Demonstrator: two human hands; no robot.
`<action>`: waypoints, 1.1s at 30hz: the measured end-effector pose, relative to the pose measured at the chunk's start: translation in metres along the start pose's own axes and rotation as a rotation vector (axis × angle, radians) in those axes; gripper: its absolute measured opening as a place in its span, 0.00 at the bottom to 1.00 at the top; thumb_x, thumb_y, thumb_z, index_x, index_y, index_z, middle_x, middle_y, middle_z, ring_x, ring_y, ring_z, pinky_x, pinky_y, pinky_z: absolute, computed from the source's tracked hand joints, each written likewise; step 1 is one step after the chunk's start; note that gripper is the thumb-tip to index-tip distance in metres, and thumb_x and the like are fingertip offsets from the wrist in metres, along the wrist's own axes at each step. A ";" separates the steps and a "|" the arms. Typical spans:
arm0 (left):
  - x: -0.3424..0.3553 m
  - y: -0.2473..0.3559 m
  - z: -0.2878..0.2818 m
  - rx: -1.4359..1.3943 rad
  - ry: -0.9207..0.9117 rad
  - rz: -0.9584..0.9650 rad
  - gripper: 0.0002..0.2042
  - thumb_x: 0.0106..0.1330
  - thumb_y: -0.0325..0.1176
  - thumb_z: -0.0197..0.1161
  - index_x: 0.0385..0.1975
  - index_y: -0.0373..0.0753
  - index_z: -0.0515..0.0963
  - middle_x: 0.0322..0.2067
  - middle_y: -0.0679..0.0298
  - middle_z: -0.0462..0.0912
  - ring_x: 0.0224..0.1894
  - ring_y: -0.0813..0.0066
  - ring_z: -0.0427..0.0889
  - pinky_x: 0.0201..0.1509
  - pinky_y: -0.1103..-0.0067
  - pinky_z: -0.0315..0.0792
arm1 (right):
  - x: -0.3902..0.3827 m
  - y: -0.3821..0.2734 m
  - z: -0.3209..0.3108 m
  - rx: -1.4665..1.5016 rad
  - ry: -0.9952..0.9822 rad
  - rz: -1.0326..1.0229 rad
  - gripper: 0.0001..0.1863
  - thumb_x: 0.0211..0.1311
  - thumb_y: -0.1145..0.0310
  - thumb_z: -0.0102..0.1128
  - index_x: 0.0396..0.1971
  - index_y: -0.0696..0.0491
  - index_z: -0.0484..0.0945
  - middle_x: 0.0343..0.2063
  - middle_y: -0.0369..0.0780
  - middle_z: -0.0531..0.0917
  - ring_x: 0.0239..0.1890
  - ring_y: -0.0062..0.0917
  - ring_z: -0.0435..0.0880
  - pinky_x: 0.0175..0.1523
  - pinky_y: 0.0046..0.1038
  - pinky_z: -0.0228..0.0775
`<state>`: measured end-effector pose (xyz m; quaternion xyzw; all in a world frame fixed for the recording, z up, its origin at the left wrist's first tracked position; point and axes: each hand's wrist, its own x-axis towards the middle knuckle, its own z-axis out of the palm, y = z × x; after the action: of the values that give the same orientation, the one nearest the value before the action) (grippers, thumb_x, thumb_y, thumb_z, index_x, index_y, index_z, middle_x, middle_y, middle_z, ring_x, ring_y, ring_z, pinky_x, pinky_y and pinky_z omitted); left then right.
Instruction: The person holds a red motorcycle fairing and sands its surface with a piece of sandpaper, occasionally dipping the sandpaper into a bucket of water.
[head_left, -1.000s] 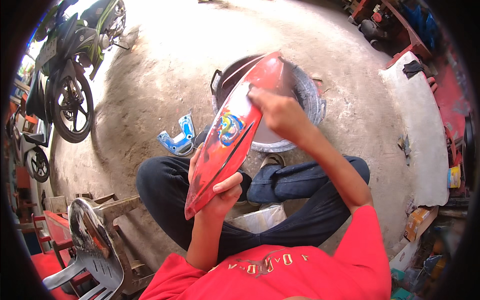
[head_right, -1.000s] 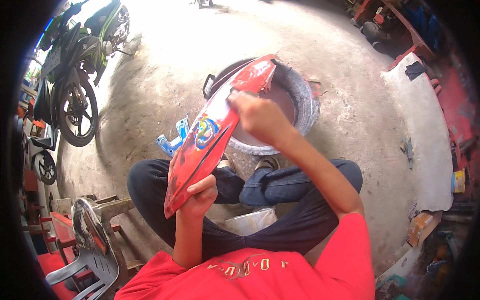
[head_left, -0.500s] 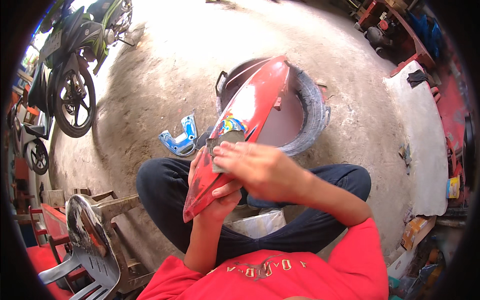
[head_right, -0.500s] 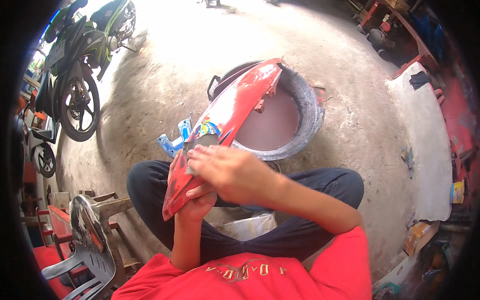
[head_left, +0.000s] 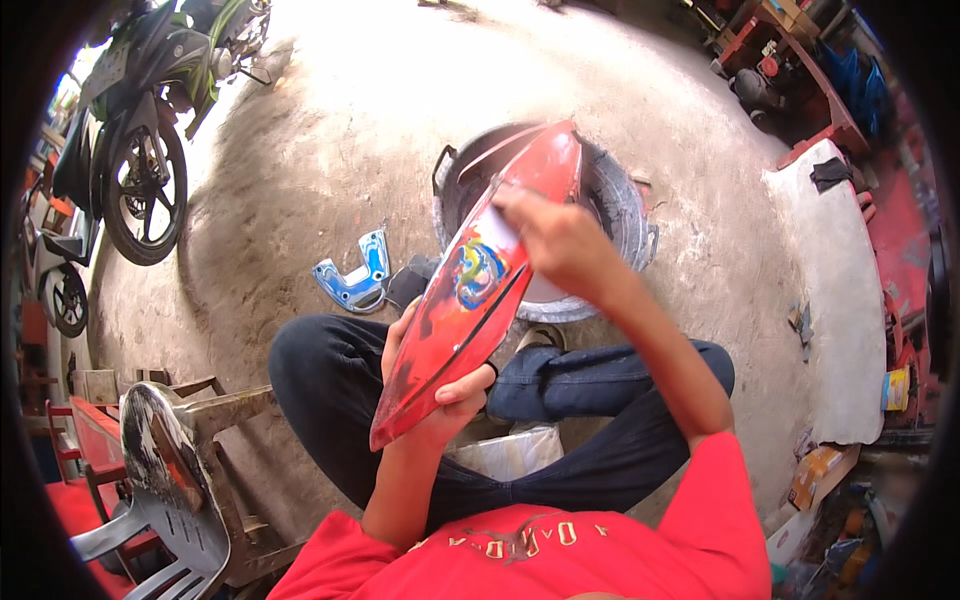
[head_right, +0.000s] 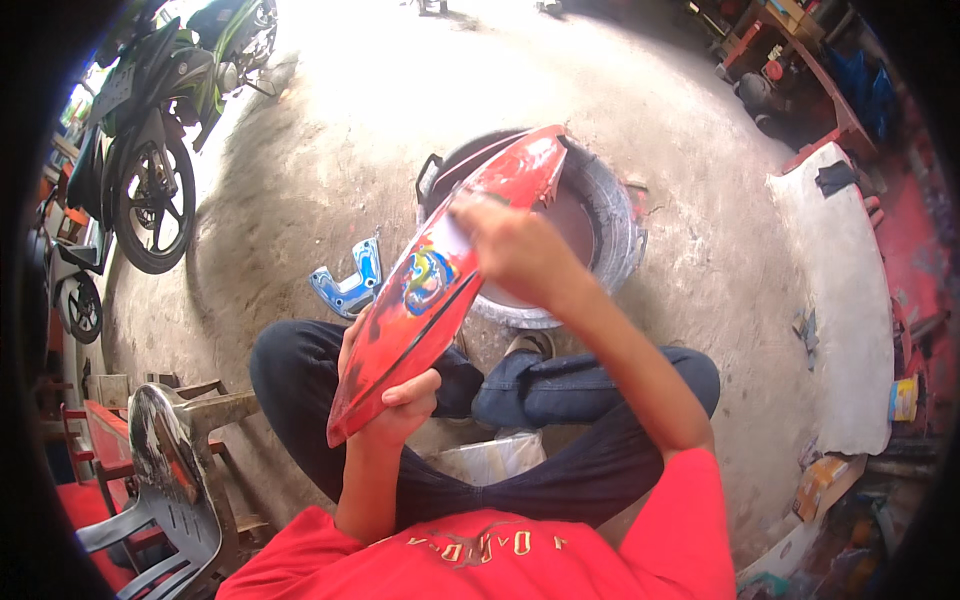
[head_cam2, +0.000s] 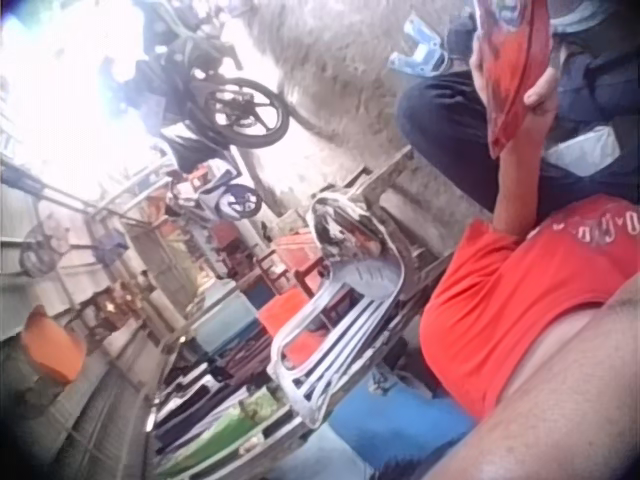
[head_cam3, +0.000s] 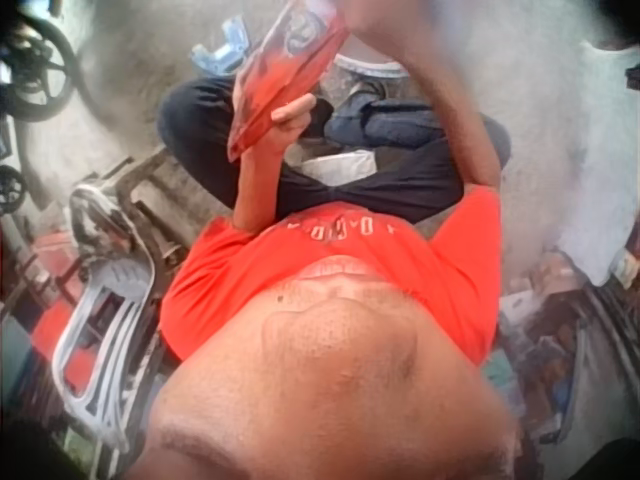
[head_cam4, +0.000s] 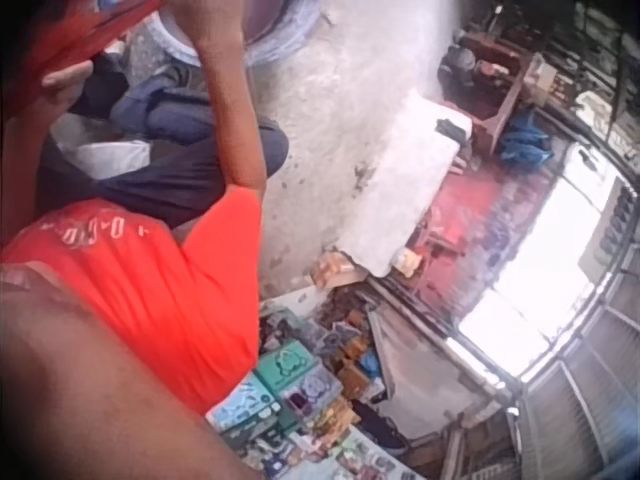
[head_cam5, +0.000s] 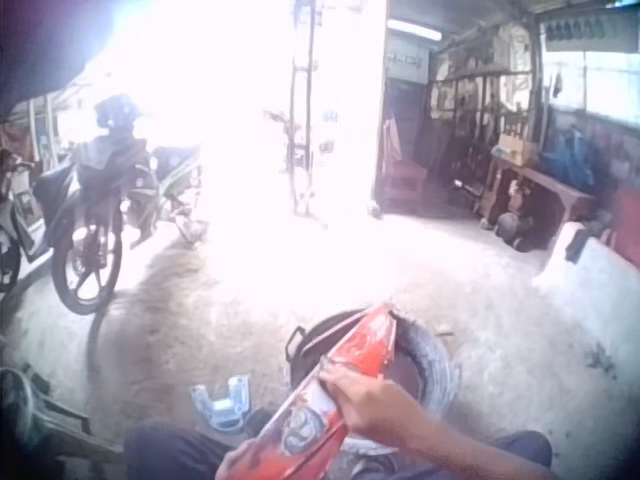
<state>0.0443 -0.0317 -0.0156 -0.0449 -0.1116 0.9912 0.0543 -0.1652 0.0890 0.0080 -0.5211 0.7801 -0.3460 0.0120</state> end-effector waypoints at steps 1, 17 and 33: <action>0.000 0.000 0.000 -0.013 -0.007 -0.005 0.25 0.80 0.58 0.45 0.63 0.46 0.74 0.55 0.62 0.83 0.20 0.72 0.70 0.19 0.81 0.56 | -0.001 -0.006 0.001 -0.011 -0.053 -0.006 0.18 0.71 0.73 0.58 0.57 0.61 0.81 0.56 0.52 0.85 0.56 0.44 0.87 0.60 0.39 0.82; -0.001 0.003 0.001 0.033 0.010 -0.013 0.25 0.79 0.58 0.45 0.62 0.47 0.74 0.55 0.60 0.84 0.19 0.72 0.68 0.18 0.81 0.55 | 0.011 0.017 0.007 -0.083 0.024 -0.058 0.16 0.73 0.72 0.55 0.57 0.58 0.81 0.56 0.53 0.84 0.58 0.44 0.86 0.59 0.39 0.81; -0.002 0.002 0.001 0.037 -0.090 0.033 0.24 0.80 0.57 0.45 0.64 0.49 0.73 0.58 0.61 0.83 0.18 0.74 0.67 0.17 0.83 0.57 | -0.028 -0.025 0.004 -0.048 0.039 -0.267 0.21 0.66 0.79 0.56 0.58 0.58 0.81 0.56 0.51 0.86 0.59 0.43 0.86 0.64 0.39 0.79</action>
<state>0.0457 -0.0343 -0.0148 -0.0008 -0.0947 0.9949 0.0338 -0.1313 0.1044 0.0096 -0.6137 0.7119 -0.3358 -0.0615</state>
